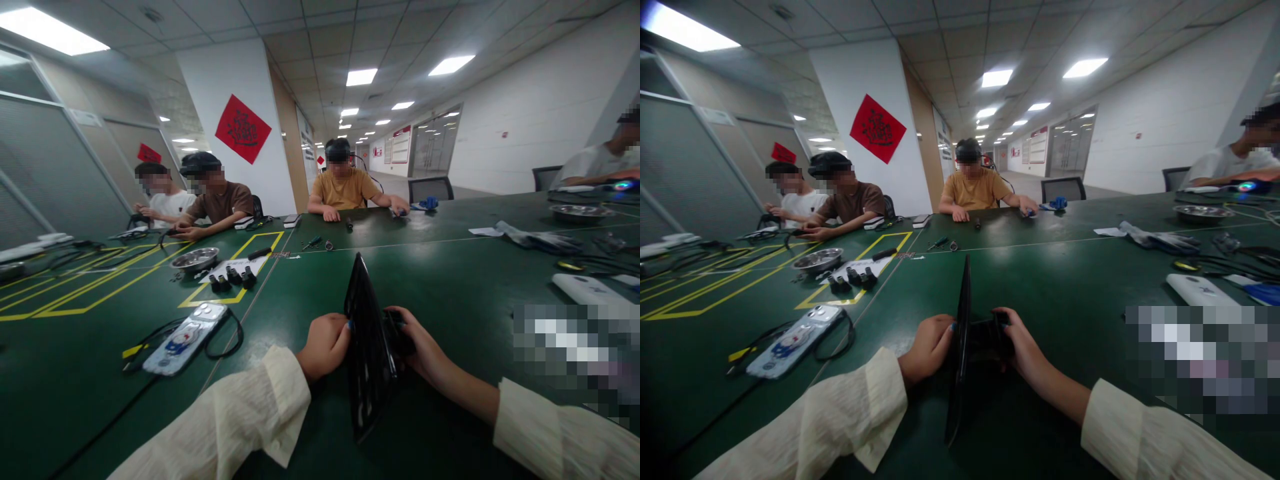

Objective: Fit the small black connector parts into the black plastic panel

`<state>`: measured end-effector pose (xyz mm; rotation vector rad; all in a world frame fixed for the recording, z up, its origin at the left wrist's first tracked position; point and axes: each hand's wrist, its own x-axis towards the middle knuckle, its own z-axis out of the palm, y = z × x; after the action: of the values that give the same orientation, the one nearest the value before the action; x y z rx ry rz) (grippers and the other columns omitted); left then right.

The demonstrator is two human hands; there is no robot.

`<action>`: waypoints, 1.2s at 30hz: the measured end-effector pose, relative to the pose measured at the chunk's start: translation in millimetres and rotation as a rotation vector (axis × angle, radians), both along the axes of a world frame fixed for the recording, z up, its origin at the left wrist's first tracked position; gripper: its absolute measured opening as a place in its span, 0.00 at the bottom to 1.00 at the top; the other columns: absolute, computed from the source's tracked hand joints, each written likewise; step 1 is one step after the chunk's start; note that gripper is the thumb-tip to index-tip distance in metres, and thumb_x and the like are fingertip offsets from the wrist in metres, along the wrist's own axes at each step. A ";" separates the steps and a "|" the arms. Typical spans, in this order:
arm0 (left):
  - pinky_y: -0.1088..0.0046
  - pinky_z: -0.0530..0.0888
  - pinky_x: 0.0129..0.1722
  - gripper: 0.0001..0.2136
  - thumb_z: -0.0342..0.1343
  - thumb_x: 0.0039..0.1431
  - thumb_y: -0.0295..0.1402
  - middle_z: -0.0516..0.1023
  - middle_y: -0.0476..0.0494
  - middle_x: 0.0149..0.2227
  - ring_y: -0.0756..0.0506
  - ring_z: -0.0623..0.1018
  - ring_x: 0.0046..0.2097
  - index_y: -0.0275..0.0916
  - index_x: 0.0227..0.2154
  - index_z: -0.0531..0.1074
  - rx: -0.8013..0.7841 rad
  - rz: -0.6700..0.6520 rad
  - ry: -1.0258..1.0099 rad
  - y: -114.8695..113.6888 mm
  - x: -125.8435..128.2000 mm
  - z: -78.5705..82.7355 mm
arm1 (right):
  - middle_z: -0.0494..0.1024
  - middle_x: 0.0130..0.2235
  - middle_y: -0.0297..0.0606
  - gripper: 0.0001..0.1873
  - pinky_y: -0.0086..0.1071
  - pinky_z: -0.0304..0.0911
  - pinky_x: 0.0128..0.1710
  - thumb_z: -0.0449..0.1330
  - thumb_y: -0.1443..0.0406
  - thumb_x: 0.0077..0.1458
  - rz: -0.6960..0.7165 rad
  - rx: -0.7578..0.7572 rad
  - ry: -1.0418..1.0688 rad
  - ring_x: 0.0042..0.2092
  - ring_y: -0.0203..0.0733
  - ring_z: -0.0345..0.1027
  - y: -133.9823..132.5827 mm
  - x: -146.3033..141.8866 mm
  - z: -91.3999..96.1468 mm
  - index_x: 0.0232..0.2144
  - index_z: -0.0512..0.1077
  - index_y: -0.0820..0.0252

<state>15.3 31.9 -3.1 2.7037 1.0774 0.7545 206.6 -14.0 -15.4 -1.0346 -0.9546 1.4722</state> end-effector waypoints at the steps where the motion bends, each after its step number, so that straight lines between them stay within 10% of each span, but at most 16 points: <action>1: 0.74 0.62 0.28 0.19 0.30 0.60 0.34 0.65 0.46 0.21 0.49 0.67 0.26 0.38 0.18 0.59 -0.011 0.010 -0.008 -0.2 0.1 0.1 | 0.67 0.27 0.31 0.19 0.25 0.53 0.12 0.48 0.64 0.44 0.003 0.003 0.000 0.21 0.35 0.63 -0.2 -0.2 0.4 0.43 0.57 0.53; 36: 0.63 0.65 0.42 0.16 0.30 0.62 0.35 0.66 0.40 0.35 0.44 0.66 0.40 0.37 0.32 0.63 0.136 -0.072 -0.036 0.4 1.8 -1.2 | 0.66 0.25 0.30 0.19 0.24 0.51 0.11 0.49 0.62 0.48 -0.077 0.014 0.041 0.18 0.32 0.61 2.3 1.2 1.2 0.45 0.56 0.54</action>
<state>17.1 32.3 -4.3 2.8114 0.9478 0.8908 207.7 -11.7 -14.1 -1.0168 -0.8849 1.4160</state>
